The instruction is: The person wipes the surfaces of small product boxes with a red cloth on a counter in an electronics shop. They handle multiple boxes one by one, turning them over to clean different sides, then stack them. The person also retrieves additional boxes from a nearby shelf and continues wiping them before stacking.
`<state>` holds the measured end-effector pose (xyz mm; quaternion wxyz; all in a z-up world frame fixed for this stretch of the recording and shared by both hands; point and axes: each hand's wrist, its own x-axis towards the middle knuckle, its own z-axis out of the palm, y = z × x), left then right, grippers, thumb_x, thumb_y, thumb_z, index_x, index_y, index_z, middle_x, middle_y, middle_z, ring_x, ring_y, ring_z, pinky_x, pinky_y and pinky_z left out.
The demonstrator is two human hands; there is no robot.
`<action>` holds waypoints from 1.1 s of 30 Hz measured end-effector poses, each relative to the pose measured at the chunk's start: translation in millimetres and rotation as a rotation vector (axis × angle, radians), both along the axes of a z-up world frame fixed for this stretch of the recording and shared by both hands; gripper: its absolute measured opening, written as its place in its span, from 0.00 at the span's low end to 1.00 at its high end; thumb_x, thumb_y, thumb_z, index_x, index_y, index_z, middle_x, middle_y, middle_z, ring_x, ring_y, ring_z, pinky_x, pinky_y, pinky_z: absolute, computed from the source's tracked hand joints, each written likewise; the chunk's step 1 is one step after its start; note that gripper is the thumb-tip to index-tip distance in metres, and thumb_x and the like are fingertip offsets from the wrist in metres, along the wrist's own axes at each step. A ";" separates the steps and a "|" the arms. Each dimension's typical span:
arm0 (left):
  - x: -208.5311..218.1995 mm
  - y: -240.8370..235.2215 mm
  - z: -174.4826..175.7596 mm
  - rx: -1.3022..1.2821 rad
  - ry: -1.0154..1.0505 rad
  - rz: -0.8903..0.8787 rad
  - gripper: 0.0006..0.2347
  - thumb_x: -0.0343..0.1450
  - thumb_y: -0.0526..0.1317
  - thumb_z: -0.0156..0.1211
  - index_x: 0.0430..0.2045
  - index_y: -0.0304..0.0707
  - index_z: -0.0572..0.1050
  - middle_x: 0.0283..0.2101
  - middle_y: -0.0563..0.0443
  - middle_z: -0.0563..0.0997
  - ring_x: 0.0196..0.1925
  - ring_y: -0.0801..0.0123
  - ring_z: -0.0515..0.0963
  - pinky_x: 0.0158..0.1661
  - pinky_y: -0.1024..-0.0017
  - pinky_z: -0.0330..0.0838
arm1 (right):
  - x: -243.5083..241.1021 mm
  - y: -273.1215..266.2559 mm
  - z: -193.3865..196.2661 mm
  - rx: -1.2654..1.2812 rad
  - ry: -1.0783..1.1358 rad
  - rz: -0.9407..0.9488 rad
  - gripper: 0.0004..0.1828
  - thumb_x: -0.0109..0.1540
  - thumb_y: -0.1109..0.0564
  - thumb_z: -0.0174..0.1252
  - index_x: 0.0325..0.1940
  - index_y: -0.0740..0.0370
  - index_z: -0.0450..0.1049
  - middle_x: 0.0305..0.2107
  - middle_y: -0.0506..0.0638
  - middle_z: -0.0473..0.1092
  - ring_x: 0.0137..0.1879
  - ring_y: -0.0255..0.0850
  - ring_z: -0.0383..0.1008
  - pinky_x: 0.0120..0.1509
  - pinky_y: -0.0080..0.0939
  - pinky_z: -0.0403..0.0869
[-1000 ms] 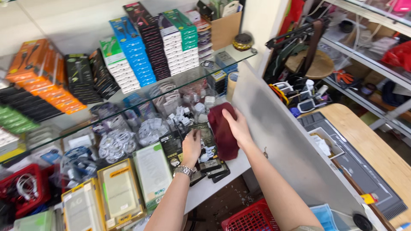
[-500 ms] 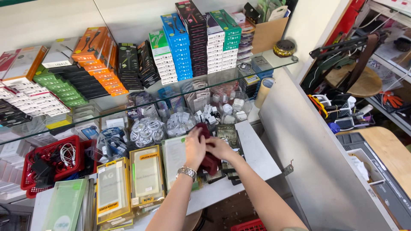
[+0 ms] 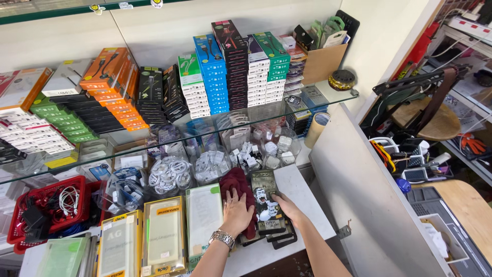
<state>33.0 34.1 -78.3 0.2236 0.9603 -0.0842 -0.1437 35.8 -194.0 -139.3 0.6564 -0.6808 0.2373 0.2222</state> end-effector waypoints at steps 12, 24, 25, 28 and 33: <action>8.3 -31.5 38.4 -0.281 -0.313 0.158 0.20 0.70 0.45 0.59 0.56 0.38 0.72 0.62 0.38 0.72 0.67 0.46 0.67 0.65 0.50 0.58 | 38.3 11.8 25.8 -0.680 -0.668 -0.121 0.35 0.62 0.43 0.62 0.68 0.64 0.66 0.61 0.64 0.68 0.67 0.56 0.68 0.70 0.49 0.66; -0.9 -71.7 87.9 -0.949 -0.227 0.174 0.11 0.70 0.41 0.61 0.40 0.32 0.81 0.39 0.43 0.87 0.43 0.62 0.87 0.46 0.69 0.78 | -44.8 16.1 155.2 -0.522 -0.626 -0.290 0.29 0.63 0.46 0.59 0.66 0.60 0.69 0.57 0.58 0.73 0.62 0.48 0.73 0.66 0.44 0.69; -7.7 -71.4 91.4 -0.978 -0.223 0.165 0.10 0.70 0.41 0.62 0.39 0.32 0.81 0.39 0.43 0.87 0.43 0.63 0.87 0.46 0.69 0.78 | -55.8 18.7 160.7 -0.500 -0.627 -0.313 0.29 0.63 0.46 0.59 0.65 0.60 0.69 0.56 0.58 0.74 0.62 0.47 0.74 0.66 0.44 0.69; -33.8 -68.5 103.8 -1.003 -0.211 0.111 0.10 0.70 0.40 0.62 0.39 0.32 0.80 0.39 0.44 0.87 0.42 0.63 0.87 0.46 0.69 0.78 | -92.9 27.8 176.0 -0.444 -0.646 -0.386 0.27 0.64 0.48 0.58 0.65 0.61 0.70 0.55 0.56 0.75 0.61 0.44 0.75 0.66 0.42 0.70; -78.0 -55.8 112.1 -0.994 -0.201 -0.048 0.10 0.71 0.40 0.62 0.39 0.32 0.80 0.40 0.44 0.86 0.44 0.63 0.86 0.47 0.68 0.77 | -159.2 51.7 187.1 -0.443 -0.638 -0.485 0.25 0.65 0.49 0.58 0.64 0.61 0.71 0.56 0.53 0.75 0.63 0.41 0.74 0.65 0.41 0.70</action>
